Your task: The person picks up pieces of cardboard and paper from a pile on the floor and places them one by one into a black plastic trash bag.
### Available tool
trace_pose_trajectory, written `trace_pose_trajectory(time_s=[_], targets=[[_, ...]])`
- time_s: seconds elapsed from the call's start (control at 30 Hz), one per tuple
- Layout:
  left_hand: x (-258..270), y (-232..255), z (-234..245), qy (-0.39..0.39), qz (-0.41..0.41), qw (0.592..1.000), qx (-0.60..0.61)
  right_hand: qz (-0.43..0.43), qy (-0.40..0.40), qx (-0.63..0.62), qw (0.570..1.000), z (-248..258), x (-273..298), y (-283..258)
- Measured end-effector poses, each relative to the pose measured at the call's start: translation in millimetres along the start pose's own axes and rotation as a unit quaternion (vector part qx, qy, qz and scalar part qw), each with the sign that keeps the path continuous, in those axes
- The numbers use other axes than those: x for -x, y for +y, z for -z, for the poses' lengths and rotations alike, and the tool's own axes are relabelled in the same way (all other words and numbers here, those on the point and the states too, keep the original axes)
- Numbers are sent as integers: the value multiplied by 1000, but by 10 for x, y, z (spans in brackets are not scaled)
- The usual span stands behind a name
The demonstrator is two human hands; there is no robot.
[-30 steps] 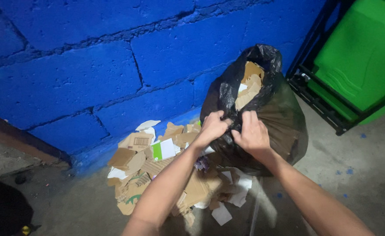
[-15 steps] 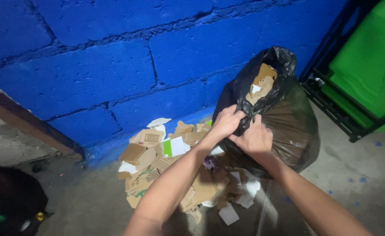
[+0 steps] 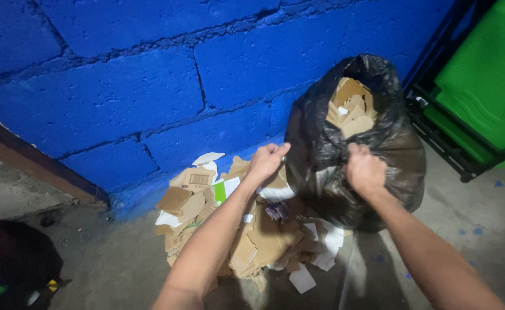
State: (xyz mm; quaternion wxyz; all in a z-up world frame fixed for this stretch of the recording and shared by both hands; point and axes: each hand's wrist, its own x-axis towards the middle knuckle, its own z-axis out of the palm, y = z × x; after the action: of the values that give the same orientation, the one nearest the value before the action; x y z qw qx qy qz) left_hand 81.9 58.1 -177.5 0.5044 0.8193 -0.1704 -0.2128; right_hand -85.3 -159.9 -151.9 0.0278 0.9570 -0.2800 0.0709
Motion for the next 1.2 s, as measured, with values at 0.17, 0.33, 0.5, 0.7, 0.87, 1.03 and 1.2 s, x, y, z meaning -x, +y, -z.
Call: trace_pose_trajectory(time_s=[0.17, 0.33, 0.5, 0.7, 0.87, 1.03, 1.2], targets=[[-110, -482, -140, -41, -3, 998, -48, -13, 18, -22, 1000, 102, -8, 95], [-162, -497, -462, -78, -9, 996, -49, -4, 21, -39, 999, 143, 57, 32], [412, 286, -342, 52, -224, 972, -48, 30, 52, -38, 997, 86, 121, 39], [563, 811, -271, -5, -452, 842, -292, 63, 17, -31, 997, 304, 211, -121], [396, 430, -401, -20, -348, 895, -280, 112, 174, -23, 978, 469, 277, -146], [232, 273, -437, 49, -267, 959, -82, 247, 252, -36, 935, 516, 303, -209], [34, 188, -566, 16, -91, 974, 206, 257, 196, -67, 944, 657, 399, -548]])
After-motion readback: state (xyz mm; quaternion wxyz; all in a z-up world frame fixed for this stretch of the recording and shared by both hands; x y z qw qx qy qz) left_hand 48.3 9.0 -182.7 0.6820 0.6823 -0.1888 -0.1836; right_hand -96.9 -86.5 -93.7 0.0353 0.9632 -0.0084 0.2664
